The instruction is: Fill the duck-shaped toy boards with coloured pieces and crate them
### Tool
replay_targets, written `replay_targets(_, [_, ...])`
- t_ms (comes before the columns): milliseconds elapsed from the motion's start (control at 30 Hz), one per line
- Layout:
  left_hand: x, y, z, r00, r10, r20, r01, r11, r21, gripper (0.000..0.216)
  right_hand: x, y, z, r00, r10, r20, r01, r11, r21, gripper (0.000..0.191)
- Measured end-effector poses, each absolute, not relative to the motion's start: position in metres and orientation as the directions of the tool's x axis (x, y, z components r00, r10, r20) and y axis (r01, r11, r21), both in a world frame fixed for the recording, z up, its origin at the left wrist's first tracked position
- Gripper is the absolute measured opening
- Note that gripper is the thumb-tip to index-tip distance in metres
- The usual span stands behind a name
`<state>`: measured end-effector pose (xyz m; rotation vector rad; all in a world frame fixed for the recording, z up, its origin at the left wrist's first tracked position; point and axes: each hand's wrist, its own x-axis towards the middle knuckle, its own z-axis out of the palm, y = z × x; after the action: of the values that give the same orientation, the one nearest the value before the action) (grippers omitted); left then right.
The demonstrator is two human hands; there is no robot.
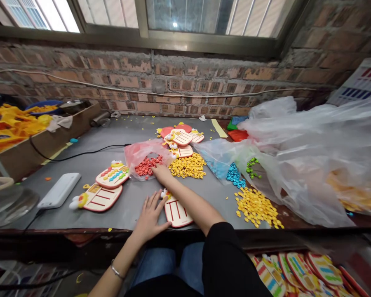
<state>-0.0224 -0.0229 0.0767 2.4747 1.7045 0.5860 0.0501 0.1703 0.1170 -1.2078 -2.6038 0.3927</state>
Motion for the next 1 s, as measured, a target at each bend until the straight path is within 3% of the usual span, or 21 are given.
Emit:
replay_targets(200, [-0.022, -0.022, 0.076, 0.31, 0.908, 0.283, 0.878, -0.388, 0.281, 0.079, 0.1, 0.164, 0.113, -0.462, 0.836, 0.297, 0.489, 0.519, -0.701, 0.023])
replay_targets(333, [-0.022, -0.021, 0.078, 0.31, 0.909, 0.28, 0.88, -0.386, 0.278, 0.078, 0.136, 0.152, 0.104, -0.294, 0.93, 0.221, 0.338, 0.317, -0.886, 0.018])
replay_targets(500, [-0.019, -0.022, 0.081, 0.306, 0.913, 0.272, 0.891, -0.375, 0.255, 0.079, 0.196, 0.12, 0.091, -0.169, 0.97, 0.173, 0.136, 0.197, -0.971, 0.019])
replay_targets(567, [-0.016, -0.022, 0.082, 0.306, 0.915, 0.263, 0.892, -0.372, 0.256, 0.082, 0.22, 0.105, 0.088, -0.085, 0.981, 0.177, 0.084, 0.184, -0.979, 0.021])
replay_targets(667, [-0.009, -0.021, 0.083, 0.3, 0.921, 0.25, 0.889, -0.365, 0.277, 0.088, 0.241, 0.086, 0.088, -0.003, 0.973, 0.231, 0.146, 0.229, -0.962, 0.019])
replay_targets(833, [-0.005, -0.016, 0.082, 0.307, 0.922, 0.237, 0.872, -0.372, 0.318, 0.094, 0.227, 0.081, 0.094, -0.235, 0.937, 0.258, 0.353, 0.329, -0.876, 0.011])
replay_targets(1000, [-0.006, -0.015, 0.082, 0.303, 0.926, 0.224, 0.865, -0.366, 0.343, 0.104, 0.204, 0.087, 0.093, -0.419, 0.848, 0.325, 0.526, 0.519, -0.674, 0.01])
